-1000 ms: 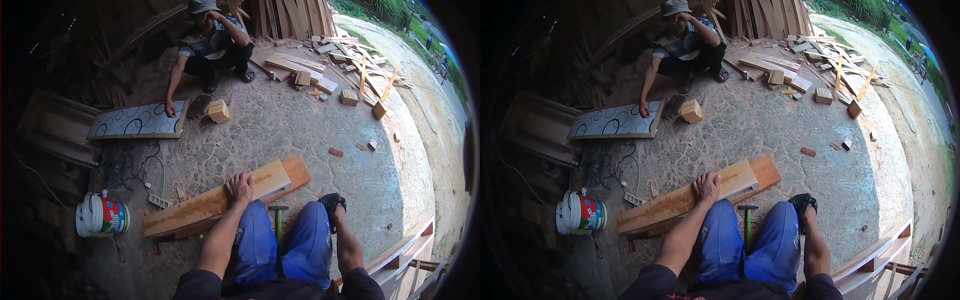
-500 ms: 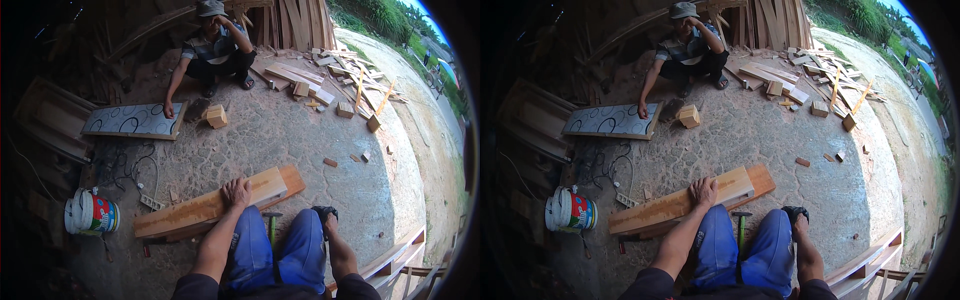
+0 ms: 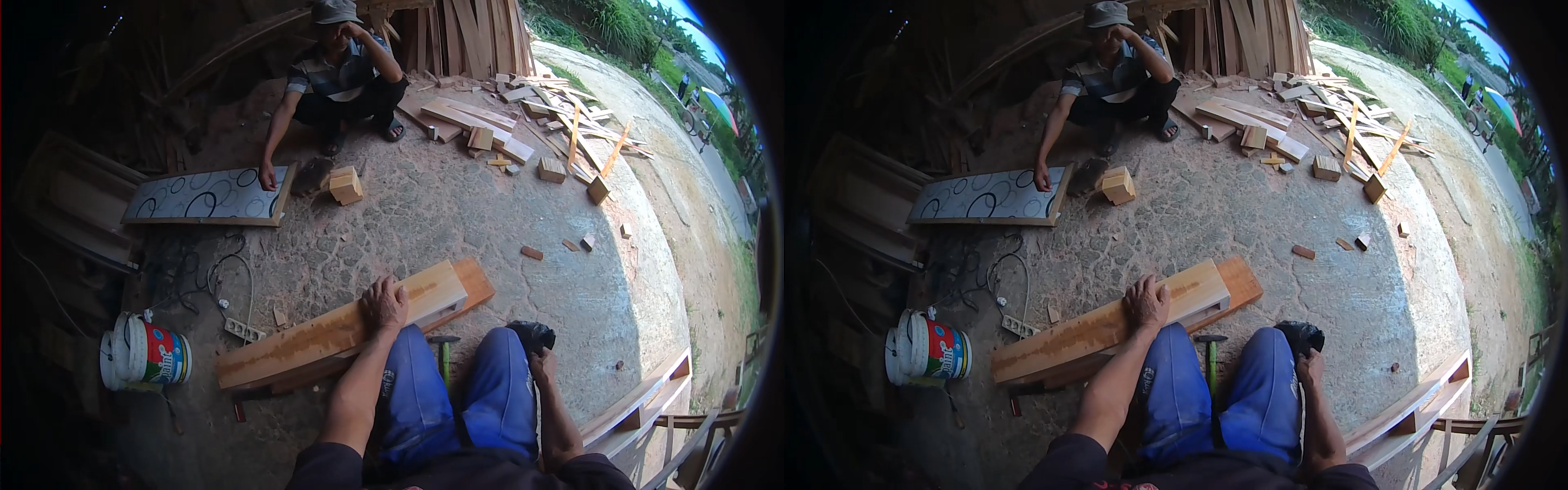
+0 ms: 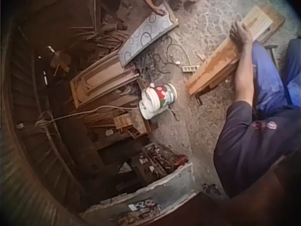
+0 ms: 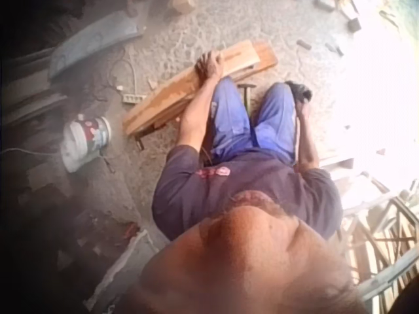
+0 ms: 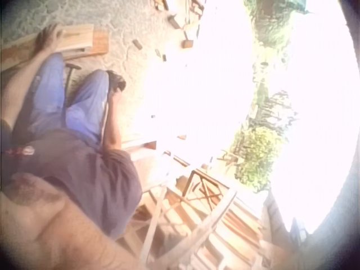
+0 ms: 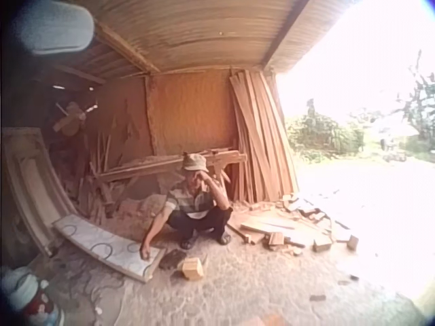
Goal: The person aligns wooden boards on the ground and drives nails into the joints using a hammer to assemble a rectangular frame.
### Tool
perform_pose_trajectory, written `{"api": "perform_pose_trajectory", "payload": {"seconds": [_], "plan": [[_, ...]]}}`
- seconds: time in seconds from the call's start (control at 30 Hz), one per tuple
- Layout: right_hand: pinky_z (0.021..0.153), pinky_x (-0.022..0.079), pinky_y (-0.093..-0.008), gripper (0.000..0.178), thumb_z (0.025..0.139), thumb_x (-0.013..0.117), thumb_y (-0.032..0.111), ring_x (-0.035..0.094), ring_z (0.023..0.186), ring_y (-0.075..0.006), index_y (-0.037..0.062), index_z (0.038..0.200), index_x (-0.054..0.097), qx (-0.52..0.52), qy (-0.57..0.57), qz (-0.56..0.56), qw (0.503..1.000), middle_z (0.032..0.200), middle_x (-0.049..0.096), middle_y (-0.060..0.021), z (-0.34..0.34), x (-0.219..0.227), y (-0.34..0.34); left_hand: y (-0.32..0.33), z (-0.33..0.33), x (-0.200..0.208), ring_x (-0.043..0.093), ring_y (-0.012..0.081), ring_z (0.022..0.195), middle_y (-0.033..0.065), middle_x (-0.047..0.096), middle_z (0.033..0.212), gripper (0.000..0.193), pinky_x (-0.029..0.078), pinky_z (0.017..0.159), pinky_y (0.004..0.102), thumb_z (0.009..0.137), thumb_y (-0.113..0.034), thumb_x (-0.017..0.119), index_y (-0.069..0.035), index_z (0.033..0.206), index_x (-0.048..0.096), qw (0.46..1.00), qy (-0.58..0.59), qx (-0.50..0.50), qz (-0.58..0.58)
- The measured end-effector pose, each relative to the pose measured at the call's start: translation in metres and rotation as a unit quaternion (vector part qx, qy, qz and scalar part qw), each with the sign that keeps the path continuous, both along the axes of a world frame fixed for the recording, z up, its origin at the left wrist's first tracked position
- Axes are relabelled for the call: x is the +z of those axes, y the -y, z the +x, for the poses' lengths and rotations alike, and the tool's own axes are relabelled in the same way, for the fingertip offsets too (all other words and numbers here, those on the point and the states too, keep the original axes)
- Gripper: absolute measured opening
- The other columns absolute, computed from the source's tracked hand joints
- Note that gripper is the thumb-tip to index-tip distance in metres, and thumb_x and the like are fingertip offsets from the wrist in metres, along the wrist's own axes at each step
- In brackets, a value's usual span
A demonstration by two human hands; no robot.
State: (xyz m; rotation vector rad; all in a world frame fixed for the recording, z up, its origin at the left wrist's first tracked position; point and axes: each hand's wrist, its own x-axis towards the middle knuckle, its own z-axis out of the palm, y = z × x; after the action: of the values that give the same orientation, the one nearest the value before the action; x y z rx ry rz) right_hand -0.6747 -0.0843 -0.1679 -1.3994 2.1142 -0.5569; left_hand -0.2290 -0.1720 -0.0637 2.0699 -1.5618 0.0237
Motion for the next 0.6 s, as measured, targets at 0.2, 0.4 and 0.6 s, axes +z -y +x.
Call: {"api": "perform_pose_trajectory", "payload": {"seconds": [0.2, 0.4, 0.6], "plan": [[0.088, 0.049, -0.0398, 0.025, 0.1, 0.056, 0.02, 0.064, 0.099, -0.0341, 0.0027, 0.111, 0.07, 0.103, 0.055, -0.092, 0.989, 0.101, 0.067, -0.0185, 0.09, 0.103, -0.008, -0.041, -0.041, 0.016, 0.056, 0.0347, 0.116, 0.0121, 0.06, 0.125, 0.037, 0.044, 0.1, 0.046, 0.088, -0.013, 0.063, -0.006, 0.125, 0.06, 0.965, -0.049, -0.235, -0.103], [0.079, 0.053, -0.0405, 0.024, 0.093, 0.06, 0.013, 0.068, 0.09, -0.0362, 0.0022, 0.115, 0.062, 0.226, 0.149, -0.168, 0.948, 0.095, 0.069, -0.0199, 0.174, 0.151, 0.032, -0.076, -0.103, 0.046, 0.066, 0.036, 0.101, 0.0156, 0.067, 0.113, 0.034, 0.054, 0.086, 0.044, 0.089, -0.005, 0.06, -0.004, 0.123, 0.063, 0.926, -0.101, -0.361, -0.042], [0.068, 0.054, -0.0339, 0.039, 0.092, 0.066, 0.015, 0.066, 0.082, -0.0165, -0.0014, 0.126, 0.054, 0.144, 0.424, -0.117, 0.886, 0.083, 0.065, -0.0111, 0.209, 0.132, 0.056, -0.051, -0.08, 0.059, 0.07, 0.0351, 0.09, 0.0189, 0.07, 0.088, 0.015, 0.055, 0.074, 0.0426, 0.093, -0.005, 0.056, -0.003, 0.107, 0.062, 0.939, -0.045, -0.34, 0.003]]}}
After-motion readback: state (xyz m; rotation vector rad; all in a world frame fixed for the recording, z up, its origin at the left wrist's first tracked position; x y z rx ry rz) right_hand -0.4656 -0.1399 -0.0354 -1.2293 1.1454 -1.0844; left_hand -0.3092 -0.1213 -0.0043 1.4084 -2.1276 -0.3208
